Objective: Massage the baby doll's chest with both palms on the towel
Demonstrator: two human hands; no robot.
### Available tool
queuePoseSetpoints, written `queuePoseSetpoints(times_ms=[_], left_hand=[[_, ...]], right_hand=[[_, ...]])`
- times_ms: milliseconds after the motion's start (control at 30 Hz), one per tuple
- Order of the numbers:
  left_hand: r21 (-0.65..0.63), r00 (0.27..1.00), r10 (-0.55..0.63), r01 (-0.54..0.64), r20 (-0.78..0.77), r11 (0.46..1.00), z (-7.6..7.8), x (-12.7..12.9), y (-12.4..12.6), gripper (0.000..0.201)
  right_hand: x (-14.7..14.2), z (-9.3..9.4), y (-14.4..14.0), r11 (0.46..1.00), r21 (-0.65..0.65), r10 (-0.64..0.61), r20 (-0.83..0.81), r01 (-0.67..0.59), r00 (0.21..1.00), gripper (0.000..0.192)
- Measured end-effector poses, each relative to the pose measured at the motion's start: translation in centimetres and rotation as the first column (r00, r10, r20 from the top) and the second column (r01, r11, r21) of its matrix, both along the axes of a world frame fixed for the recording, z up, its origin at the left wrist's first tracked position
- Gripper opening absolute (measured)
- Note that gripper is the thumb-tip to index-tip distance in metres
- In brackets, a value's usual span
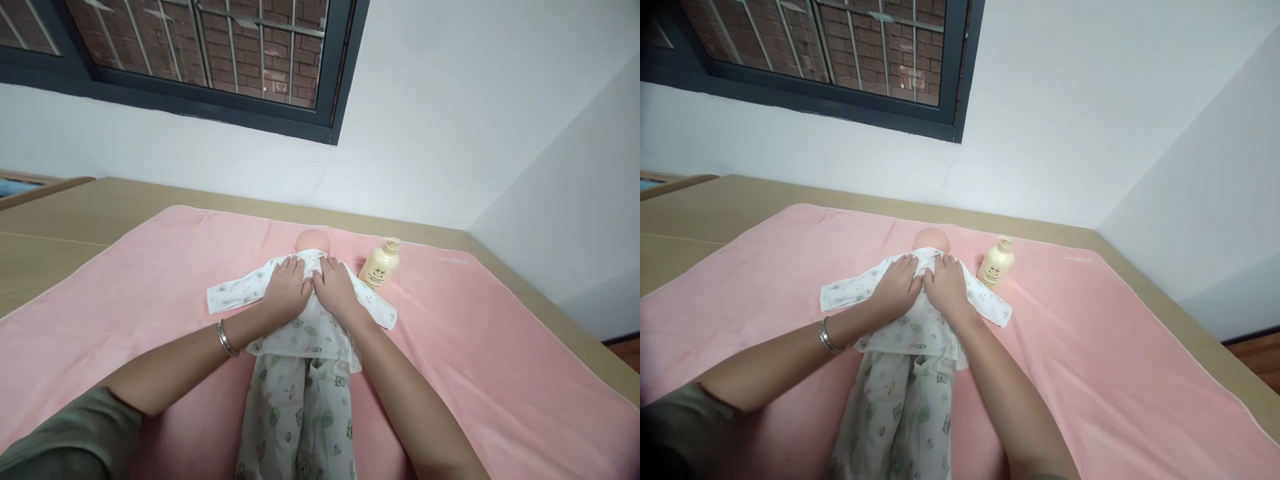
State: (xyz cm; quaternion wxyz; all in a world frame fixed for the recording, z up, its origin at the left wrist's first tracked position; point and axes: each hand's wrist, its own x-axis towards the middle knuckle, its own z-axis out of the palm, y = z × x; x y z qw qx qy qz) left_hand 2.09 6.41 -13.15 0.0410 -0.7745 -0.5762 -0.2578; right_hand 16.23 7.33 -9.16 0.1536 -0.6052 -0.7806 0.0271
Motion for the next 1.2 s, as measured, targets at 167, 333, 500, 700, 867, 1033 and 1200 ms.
queuePoseSetpoints(times_ms=[167, 333, 500, 700, 867, 1033, 1200], left_hand=[[0.006, 1.0, 0.01, -0.01, -0.004, 1.0, 0.08, 0.0, -0.05, 0.053], [0.02, 1.0, 0.001, -0.001, -0.01, 1.0, 0.06, -0.08, 0.0, 0.052], [0.014, 1.0, 0.006, -0.006, -0.003, 1.0, 0.01, -0.08, 0.08, 0.052], [0.022, 1.0, -0.009, 0.008, 0.024, 1.0, -0.15, -0.14, 0.1, 0.051], [0.024, 1.0, -0.02, 0.02, 0.013, 1.0, -0.1, -0.19, 0.15, 0.051], [0.026, 1.0, -0.014, 0.014, 0.007, 1.0, -0.04, -0.18, 0.13, 0.05], [0.026, 1.0, -0.012, 0.012, -0.002, 1.0, -0.01, -0.18, 0.11, 0.051]], right_hand=[[0.03, -0.1, 0.01, 1.0, 0.016, 0.014, -0.011, -0.014, 1.0, 0.052], [0.04, -0.19, -0.05, 1.0, 0.021, 0.008, -0.022, -0.008, 1.0, 0.052], [0.06, -0.15, -0.09, 1.0, 0.015, 0.006, -0.019, -0.005, 1.0, 0.053], [0.04, 0.07, -0.14, 1.0, 0.017, 0.014, -0.02, -0.013, 1.0, 0.052], [0.04, 0.03, -0.12, 1.0, 0.01, 0.014, -0.03, -0.014, 0.999, 0.053], [0.06, -0.05, -0.14, 1.0, 0.011, 0.014, -0.031, -0.014, 0.999, 0.053], [0.06, -0.14, -0.11, 1.0, 0.007, 0.009, -0.024, -0.008, 1.0, 0.054]])
